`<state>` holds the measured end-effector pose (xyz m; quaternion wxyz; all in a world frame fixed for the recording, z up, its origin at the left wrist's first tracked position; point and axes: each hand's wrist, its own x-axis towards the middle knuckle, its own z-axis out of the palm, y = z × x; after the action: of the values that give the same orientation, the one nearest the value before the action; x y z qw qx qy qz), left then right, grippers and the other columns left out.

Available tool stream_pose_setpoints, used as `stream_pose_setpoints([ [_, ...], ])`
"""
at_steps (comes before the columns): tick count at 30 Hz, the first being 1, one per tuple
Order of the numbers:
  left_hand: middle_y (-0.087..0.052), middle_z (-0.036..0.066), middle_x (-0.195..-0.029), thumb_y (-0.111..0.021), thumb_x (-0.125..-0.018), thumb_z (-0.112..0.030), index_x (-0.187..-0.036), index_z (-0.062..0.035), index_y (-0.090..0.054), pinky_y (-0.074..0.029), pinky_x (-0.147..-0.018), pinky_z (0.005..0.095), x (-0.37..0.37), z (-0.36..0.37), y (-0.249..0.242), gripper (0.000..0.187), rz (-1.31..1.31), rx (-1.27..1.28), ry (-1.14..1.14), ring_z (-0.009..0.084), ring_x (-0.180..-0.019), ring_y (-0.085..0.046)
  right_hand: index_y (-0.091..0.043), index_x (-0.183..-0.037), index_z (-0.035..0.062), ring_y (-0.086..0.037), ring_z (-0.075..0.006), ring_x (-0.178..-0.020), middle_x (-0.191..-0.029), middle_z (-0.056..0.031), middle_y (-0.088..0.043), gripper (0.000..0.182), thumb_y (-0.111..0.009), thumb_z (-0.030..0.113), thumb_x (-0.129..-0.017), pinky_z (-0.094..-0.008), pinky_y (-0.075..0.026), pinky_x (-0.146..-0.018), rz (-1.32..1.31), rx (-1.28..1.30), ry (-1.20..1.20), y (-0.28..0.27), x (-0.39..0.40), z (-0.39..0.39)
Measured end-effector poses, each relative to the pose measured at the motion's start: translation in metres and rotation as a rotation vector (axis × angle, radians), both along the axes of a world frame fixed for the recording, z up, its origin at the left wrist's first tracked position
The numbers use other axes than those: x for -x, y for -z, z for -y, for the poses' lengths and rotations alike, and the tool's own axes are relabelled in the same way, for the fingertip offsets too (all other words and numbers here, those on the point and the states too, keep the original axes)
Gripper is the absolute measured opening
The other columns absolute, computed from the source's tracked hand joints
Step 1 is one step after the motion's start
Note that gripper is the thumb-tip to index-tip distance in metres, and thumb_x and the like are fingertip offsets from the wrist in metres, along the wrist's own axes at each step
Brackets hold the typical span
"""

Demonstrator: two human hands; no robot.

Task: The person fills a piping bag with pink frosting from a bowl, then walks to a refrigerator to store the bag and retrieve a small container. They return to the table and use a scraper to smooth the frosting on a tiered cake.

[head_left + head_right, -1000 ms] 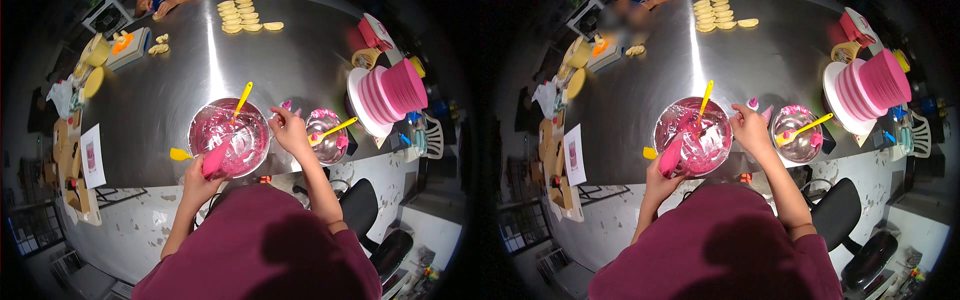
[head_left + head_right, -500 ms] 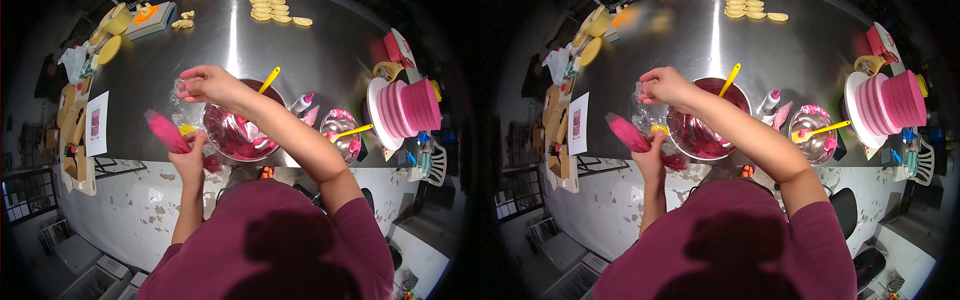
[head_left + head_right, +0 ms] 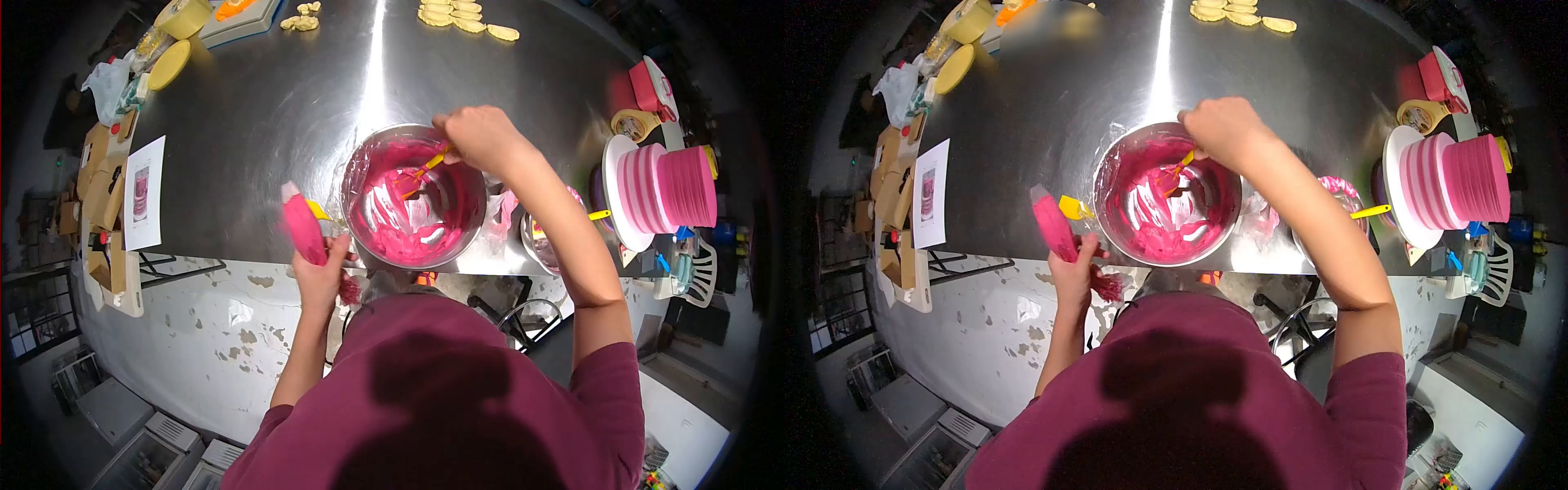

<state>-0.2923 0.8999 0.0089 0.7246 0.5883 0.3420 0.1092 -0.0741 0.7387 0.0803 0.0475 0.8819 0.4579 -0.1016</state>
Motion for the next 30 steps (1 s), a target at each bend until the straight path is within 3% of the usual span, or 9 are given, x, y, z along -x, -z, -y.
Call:
stream_pose_setpoints([
  [3,-0.053,0.004,-0.061,-0.065,-0.072,-0.012,-0.077,-0.0017,-0.046,-0.038,-0.036,0.0193,-0.005,0.01,0.005,0.022,0.086,-0.121,0.086,0.0097,-0.049,-0.054,-0.057,-0.081,0.0044,-0.058,-0.0304,-0.071,-0.069,-0.0135,-0.059,0.017,-0.06,0.013,-0.067,-0.0384,-0.046,-0.061,0.018,0.038,-0.042,0.003,0.025,0.001],
  [6,-0.053,0.007,-0.066,-0.061,-0.074,-0.006,-0.085,0.0006,-0.043,-0.041,-0.038,0.0202,-0.007,0.011,0.009,0.023,0.015,-0.036,0.099,0.0111,-0.049,-0.054,-0.058,-0.073,0.0035,-0.058,-0.0293,-0.069,-0.068,-0.014,-0.058,0.009,-0.054,0.004,-0.065,-0.0382,-0.046,-0.06,0.029,0.031,-0.011,-0.002,0.04,0.009],
  [9,-0.053,0.008,-0.067,-0.057,-0.075,-0.003,-0.093,0.0025,-0.038,-0.043,-0.039,0.021,-0.008,0.013,0.01,0.026,0.019,0.001,0.092,0.0118,-0.049,-0.054,-0.057,-0.073,0.0025,-0.058,-0.0299,-0.069,-0.07,-0.0144,-0.058,0.009,-0.052,0.005,-0.067,-0.0386,-0.046,-0.06,0.045,-0.001,0.143,-0.015,0.036,0.017],
  [13,-0.052,0.008,-0.067,-0.054,-0.075,0.0,-0.099,0.0038,-0.034,-0.044,-0.04,0.0216,-0.01,0.012,0.01,0.031,0.022,0.001,0.122,0.0123,-0.049,-0.055,-0.058,-0.077,0.0029,-0.059,-0.03,-0.069,-0.072,-0.0155,-0.059,0.014,-0.051,0.004,-0.065,-0.037,-0.047,-0.061,0.064,-0.051,0.17,0.013,0.04,0.014],
  [18,-0.053,0.009,-0.066,-0.053,-0.076,0.0,-0.098,0.0045,-0.035,-0.045,-0.041,0.0218,-0.012,0.011,0.005,0.029,0.015,-0.005,0.143,0.0121,-0.049,-0.055,-0.057,-0.078,0.0037,-0.056,-0.0301,-0.07,-0.073,-0.0126,-0.057,0.01,-0.054,0.005,-0.068,-0.0395,-0.044,-0.058,-0.064,-0.128,0.173,0.019,0.052,0.019],
  [24,-0.053,0.009,-0.064,-0.053,-0.077,-0.001,-0.095,0.0043,-0.035,-0.045,-0.042,0.0224,-0.01,0.009,0.015,0.025,0.039,-0.009,0.161,0.0121,-0.049,-0.055,-0.056,-0.073,0.0039,-0.055,-0.0302,-0.066,-0.07,-0.0127,-0.057,0.008,-0.056,0.011,-0.07,-0.0407,-0.041,-0.055,-0.063,-0.061,0.217,-0.017,0.064,0.04],
  [27,-0.053,0.009,-0.064,-0.053,-0.077,-0.001,-0.094,0.0041,-0.036,-0.045,-0.042,0.0231,-0.006,0.012,0.016,0.025,0.038,-0.02,0.149,0.0123,-0.048,-0.055,-0.057,-0.071,0.0039,-0.056,-0.0304,-0.064,-0.067,-0.0123,-0.057,0.007,-0.056,0.011,-0.07,-0.0406,-0.041,-0.055,-0.099,0.063,0.197,-0.017,0.072,0.045],
  [30,-0.053,0.008,-0.061,-0.053,-0.077,0.0,-0.093,0.0038,-0.036,-0.045,-0.041,0.0234,-0.005,0.014,0.016,0.024,0.024,-0.045,0.147,0.0123,-0.046,-0.055,-0.057,-0.072,0.0043,-0.056,-0.0311,-0.063,-0.065,-0.0128,-0.057,0.009,-0.054,0.012,-0.072,-0.0409,-0.042,-0.055,-0.175,0.027,0.179,-0.006,0.082,0.043],
])
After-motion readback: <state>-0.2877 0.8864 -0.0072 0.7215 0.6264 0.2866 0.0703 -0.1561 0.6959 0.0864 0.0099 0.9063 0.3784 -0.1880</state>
